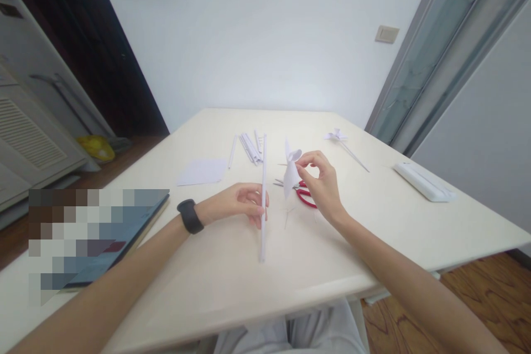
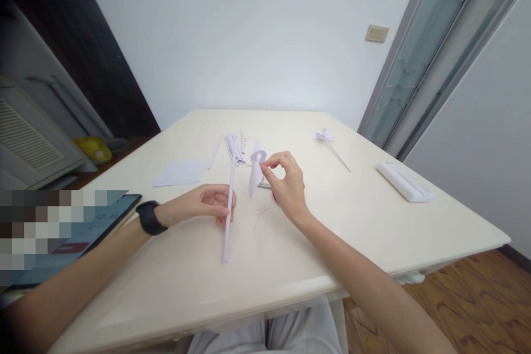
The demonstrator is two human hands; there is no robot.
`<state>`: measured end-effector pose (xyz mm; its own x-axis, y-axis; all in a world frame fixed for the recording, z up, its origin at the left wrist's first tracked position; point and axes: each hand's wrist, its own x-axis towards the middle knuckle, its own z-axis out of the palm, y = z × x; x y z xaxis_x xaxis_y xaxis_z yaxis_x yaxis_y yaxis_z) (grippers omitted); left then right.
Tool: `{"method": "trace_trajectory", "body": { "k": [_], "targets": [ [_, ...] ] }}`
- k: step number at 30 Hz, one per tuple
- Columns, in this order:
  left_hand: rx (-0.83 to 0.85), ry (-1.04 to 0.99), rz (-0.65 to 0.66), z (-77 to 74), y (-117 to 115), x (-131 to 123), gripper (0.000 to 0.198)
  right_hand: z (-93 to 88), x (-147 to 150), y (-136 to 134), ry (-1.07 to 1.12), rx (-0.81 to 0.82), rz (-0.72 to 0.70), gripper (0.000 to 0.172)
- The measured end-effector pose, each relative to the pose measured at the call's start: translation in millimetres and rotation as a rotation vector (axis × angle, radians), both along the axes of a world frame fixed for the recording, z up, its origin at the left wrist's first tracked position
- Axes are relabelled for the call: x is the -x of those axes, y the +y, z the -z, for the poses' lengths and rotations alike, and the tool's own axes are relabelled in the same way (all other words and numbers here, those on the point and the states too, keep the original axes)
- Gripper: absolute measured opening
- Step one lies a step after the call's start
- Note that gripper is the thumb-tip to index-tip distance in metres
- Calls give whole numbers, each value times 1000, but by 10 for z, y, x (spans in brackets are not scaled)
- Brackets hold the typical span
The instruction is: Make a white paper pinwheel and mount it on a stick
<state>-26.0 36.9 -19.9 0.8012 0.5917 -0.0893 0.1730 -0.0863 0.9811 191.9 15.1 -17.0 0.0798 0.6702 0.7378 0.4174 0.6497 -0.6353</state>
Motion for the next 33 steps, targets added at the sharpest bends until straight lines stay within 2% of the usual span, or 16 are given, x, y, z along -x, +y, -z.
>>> {"method": "trace_trajectory", "body": {
  "k": [7, 14, 23, 33],
  "targets": [
    [123, 39, 145, 35, -93, -49, 16, -41, -65, 32, 45, 4, 46, 6],
    [246, 104, 260, 88, -230, -135, 17, -16, -57, 33, 44, 29, 29, 7],
    [313, 87, 298, 145, -318, -195, 21, -38, -42, -3, 21, 44, -11, 7],
    [288, 59, 301, 150, -297, -181, 21, -49, -28, -32, 17, 36, -40, 8]
  ]
}}
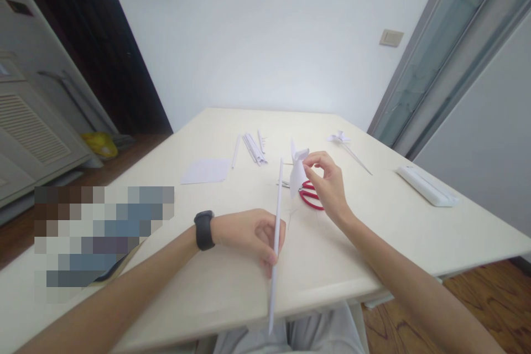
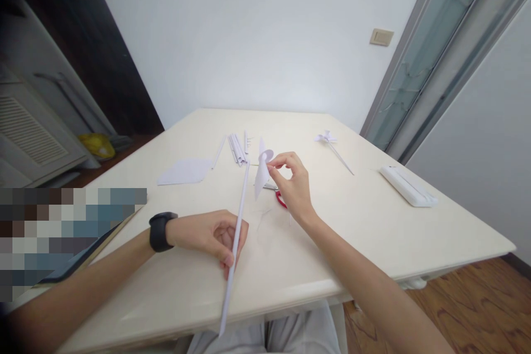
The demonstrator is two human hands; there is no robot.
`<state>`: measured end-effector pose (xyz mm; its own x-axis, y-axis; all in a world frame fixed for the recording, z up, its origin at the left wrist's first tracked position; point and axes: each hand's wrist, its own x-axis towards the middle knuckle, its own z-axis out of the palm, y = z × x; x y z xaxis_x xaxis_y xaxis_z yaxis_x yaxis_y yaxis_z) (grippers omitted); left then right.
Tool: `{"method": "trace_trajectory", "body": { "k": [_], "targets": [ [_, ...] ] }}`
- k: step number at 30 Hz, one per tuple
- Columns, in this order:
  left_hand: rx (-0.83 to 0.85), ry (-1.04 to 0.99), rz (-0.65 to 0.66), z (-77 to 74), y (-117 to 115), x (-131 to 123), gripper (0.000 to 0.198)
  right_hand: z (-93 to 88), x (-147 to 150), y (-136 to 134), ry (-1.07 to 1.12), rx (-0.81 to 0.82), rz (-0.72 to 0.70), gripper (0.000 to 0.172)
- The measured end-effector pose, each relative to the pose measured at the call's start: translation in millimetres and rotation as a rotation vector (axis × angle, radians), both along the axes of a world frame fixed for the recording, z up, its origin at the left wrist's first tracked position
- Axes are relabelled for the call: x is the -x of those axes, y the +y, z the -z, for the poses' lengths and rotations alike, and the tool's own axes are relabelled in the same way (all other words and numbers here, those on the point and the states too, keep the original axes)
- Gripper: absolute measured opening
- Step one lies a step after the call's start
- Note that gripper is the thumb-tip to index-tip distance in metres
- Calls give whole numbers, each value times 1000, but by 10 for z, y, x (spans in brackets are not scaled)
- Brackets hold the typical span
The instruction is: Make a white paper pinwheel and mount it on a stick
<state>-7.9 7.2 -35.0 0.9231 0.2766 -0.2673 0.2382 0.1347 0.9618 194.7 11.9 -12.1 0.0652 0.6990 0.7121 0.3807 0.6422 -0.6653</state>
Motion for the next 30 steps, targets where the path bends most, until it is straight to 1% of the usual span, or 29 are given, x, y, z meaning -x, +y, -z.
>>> {"method": "trace_trajectory", "body": {
  "k": [12, 20, 23, 30],
  "targets": [
    [-33, -29, -2, 34, 9, 11, 20, -3, -5, 10, 18, 0, -2, 7],
    [-65, -43, 7, 26, 5, 8, 20, 6, 7, 2, 6, 9, -8, 7],
    [-79, -46, 15, -7, -14, -7, 20, 11, 4, 9, 4, 7, -8, 6],
    [-111, -53, 28, -145, -71, -57, 20, 31, 2, 24, -3, -3, 5, 9]
  ]
}}
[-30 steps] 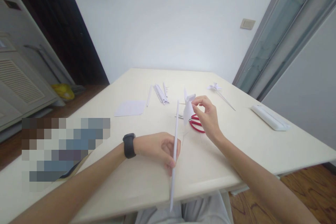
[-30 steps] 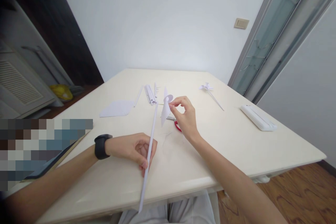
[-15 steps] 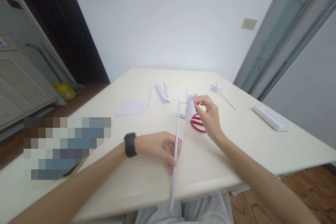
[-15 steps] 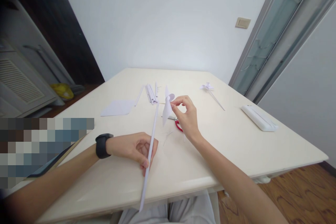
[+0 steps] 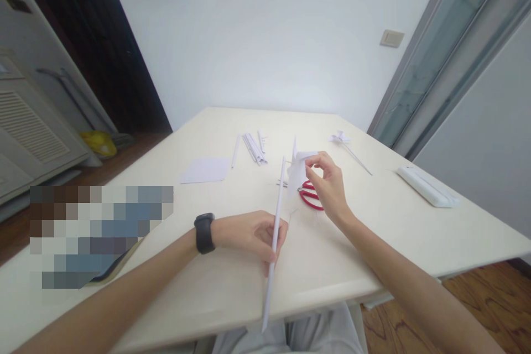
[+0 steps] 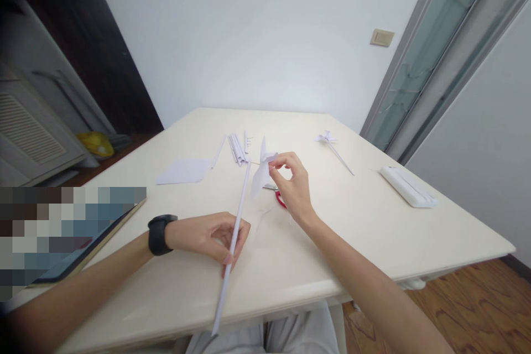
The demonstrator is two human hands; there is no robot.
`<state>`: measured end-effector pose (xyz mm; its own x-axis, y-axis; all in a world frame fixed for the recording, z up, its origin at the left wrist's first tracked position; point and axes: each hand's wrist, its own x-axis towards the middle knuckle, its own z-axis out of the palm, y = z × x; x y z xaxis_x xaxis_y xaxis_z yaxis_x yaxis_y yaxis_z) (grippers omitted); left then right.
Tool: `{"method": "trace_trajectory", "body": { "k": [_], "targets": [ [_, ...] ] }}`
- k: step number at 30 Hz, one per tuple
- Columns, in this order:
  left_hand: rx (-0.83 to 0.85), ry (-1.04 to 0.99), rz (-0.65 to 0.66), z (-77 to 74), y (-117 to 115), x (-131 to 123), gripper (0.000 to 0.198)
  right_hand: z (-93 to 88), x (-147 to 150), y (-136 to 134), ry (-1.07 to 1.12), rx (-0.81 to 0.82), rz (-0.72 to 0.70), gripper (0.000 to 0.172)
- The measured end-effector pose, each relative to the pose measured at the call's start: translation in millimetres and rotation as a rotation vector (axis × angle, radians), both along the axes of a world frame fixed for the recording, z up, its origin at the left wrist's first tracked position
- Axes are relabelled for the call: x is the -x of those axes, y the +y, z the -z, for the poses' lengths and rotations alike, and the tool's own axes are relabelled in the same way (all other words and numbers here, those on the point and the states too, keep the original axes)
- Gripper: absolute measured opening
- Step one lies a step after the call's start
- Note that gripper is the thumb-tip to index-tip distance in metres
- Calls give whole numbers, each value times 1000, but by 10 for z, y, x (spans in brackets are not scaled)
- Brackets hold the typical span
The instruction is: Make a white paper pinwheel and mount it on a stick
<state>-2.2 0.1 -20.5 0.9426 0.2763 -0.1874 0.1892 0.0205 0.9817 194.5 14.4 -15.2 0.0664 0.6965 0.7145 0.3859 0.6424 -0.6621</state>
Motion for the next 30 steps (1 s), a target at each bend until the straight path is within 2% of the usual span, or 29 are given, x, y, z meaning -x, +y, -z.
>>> {"method": "trace_trajectory", "body": {
  "k": [8, 14, 19, 22, 28, 30],
  "targets": [
    [-78, 21, -52, 7, 40, 10, 17, -38, -34, 14, -15, -67, 73, 11],
    [-191, -1, -115, -43, 43, 42, 15, -62, -82, 32, -34, -107, 123, 11],
    [-263, -33, -159, -53, 31, 37, 25, -56, -102, 48, -42, -115, 144, 10],
    [-301, -66, -217, -64, 37, 31, 26, -56, -86, 41, -54, -113, 135, 10],
    [-369, -95, -386, -110, 43, 23, 10, -37, -53, 34, -84, -100, 111, 9],
    [-393, -97, -437, -109, 44, 21, 11, -32, -52, 34, -87, -95, 112, 9]
  ]
}}
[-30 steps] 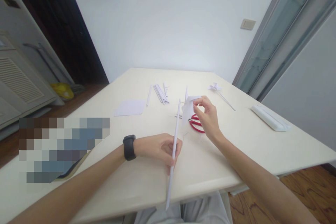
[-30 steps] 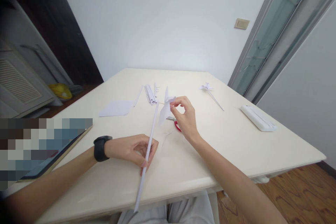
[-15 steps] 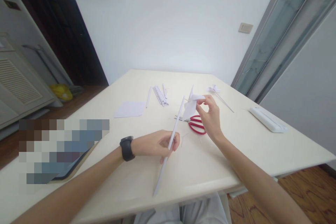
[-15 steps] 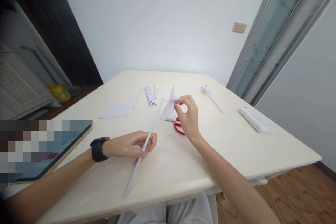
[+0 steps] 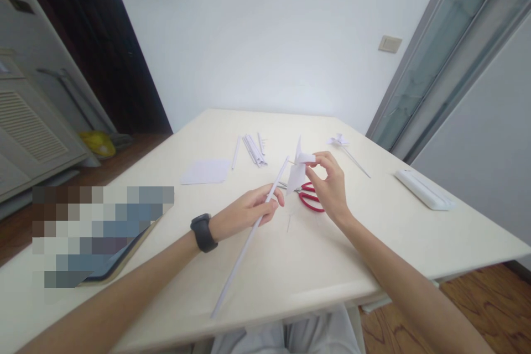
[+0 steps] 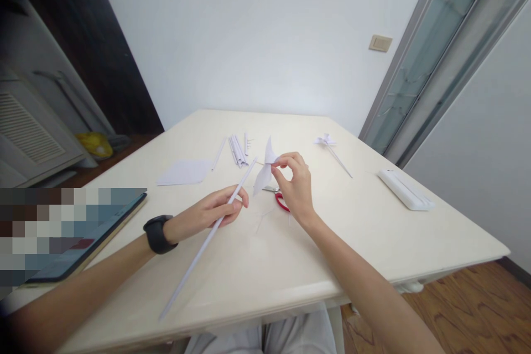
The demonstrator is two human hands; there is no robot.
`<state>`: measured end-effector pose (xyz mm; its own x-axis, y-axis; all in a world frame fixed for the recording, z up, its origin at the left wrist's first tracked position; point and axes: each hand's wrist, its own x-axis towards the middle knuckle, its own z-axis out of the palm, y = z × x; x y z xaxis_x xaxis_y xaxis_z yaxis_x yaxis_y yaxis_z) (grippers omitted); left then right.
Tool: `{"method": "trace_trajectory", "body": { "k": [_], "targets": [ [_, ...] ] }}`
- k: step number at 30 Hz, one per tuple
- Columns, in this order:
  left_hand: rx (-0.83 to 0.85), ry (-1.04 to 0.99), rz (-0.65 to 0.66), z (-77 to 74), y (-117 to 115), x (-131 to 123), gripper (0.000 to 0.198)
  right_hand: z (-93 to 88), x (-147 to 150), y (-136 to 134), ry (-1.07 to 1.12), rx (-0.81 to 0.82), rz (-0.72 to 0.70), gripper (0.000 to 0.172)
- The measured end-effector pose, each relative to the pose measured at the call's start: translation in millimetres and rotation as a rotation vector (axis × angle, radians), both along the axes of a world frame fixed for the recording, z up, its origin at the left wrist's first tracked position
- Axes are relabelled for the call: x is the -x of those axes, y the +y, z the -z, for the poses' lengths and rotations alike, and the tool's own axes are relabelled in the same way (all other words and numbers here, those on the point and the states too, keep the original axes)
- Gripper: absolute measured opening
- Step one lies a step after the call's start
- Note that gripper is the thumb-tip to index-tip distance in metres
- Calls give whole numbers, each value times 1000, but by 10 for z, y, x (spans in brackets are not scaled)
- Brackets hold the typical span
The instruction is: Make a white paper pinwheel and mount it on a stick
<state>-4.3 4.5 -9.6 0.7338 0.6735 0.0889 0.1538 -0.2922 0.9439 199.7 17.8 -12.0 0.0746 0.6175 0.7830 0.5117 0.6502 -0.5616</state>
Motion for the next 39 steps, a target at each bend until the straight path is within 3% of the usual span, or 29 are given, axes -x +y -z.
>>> {"method": "trace_trajectory", "body": {
  "k": [5, 11, 22, 32, 39],
  "targets": [
    [-43, -11, -98, 30, 13, -8, 24, 11, 9, 7, 11, 15, -18, 8],
    [-16, -8, -111, 26, -7, -17, 35, 65, 10, 45, 49, 57, -50, 8],
    [111, -72, -1, 32, 5, -32, 31, 106, 12, 64, 88, 106, -95, 8],
    [120, -59, 34, 72, -2, -41, 35, 67, 53, 3, 104, 78, -120, 9],
    [84, -54, -37, 114, -26, -70, 31, 47, 74, -13, 142, 94, -121, 8]
  ]
}}
